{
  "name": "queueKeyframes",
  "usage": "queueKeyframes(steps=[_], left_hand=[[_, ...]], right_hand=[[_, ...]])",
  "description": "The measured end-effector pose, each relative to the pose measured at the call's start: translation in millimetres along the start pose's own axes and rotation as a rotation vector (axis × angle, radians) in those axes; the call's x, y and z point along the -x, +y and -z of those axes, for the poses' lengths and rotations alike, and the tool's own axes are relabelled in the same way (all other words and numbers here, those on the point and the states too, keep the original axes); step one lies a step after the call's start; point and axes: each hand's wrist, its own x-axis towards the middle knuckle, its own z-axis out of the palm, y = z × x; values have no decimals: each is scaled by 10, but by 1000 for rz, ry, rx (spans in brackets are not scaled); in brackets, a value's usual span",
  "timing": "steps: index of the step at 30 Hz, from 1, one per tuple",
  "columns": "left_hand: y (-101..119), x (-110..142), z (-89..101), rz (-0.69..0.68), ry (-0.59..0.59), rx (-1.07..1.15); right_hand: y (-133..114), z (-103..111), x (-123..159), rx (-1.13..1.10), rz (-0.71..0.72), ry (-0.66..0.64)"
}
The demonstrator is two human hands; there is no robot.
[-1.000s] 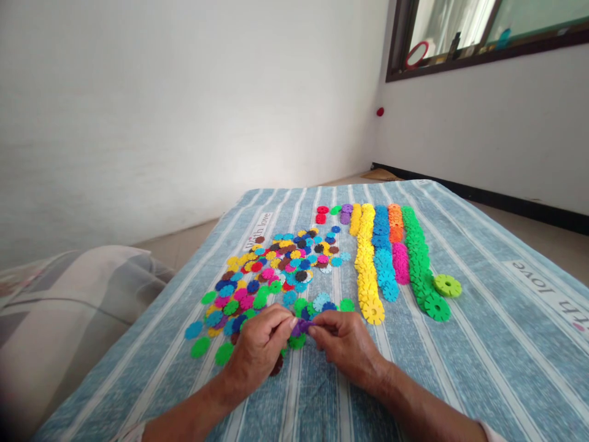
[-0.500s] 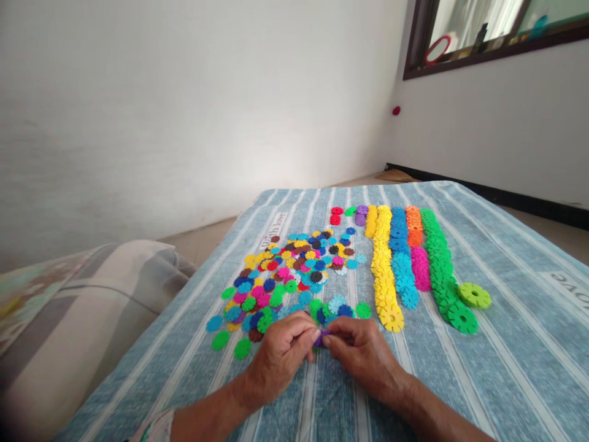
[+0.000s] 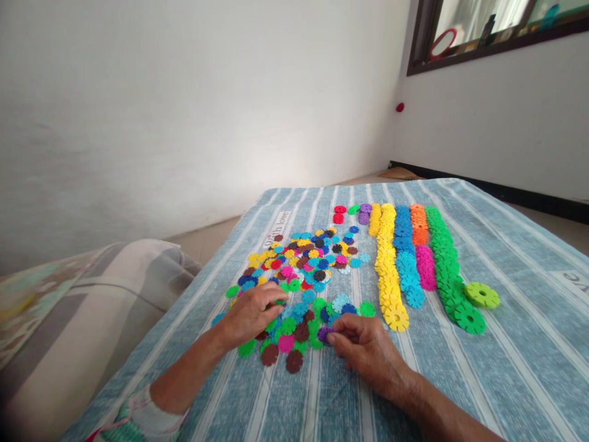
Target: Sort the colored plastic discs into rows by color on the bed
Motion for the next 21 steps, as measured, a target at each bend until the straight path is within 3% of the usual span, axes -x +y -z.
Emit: queueKeyframes(steps=[11,21], left_hand=[[94,37,62,126,-106,-321],[143,35,51,153,-96,-319]], right_hand=[[33,-6,2,16,31,-12],[-6,-4,5,37,18,-12]])
